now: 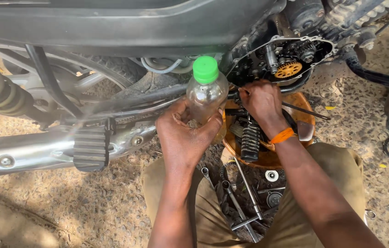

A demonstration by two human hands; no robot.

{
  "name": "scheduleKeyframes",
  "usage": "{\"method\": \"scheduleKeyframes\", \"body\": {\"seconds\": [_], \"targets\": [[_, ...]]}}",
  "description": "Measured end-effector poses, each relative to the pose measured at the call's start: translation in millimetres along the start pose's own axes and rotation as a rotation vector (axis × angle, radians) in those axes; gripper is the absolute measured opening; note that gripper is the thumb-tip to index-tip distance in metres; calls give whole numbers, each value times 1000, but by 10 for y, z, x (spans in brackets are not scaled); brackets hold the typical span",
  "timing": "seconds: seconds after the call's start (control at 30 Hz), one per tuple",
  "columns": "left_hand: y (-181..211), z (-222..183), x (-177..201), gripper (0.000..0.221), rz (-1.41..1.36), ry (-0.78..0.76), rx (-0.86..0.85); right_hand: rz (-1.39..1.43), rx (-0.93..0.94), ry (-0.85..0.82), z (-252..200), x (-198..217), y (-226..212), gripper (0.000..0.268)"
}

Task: The recorder is seen repairing and cleaning the engine components of a motorcycle using oil and various hand tools.

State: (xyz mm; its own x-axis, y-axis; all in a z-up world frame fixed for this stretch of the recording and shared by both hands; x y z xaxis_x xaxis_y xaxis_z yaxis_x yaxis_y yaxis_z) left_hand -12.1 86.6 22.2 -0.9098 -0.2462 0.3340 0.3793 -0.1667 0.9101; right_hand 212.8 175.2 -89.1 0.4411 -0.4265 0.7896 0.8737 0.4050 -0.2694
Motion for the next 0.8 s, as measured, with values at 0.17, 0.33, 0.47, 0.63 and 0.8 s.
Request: {"method": "scheduleKeyframes", "body": {"seconds": [0.17,0.33,0.47,0.63,0.8], "targets": [[-88,-25,152,32,-34,33,67,113,-126,-14,-44,32,112,11],[-72,10,87,35,-40,22,18,205,-131,40,-11,25,43,13],[-26,15,5,36,-4,-7,26,279,-93,93,53,0,-24,13],[-16,0,68,35,32,20,16,299,-83,114,-31,5,-13,12],[14,4,163,32,22,54,-66,274,-99,151,13,28,-23,13]]}}
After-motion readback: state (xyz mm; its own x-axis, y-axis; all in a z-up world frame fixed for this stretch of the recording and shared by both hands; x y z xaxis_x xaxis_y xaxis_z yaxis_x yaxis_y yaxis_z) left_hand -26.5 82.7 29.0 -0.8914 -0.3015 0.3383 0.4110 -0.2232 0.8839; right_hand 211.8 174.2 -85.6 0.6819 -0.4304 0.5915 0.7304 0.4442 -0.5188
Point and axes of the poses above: each hand's wrist, its own z-axis towards the middle knuckle, its own x-axis out of the back of the hand, y = z × x, the point moved 9 cm from there along z, towards the middle knuckle, and after that the axes turned 9 degrees about z, right-handed, at the moved point
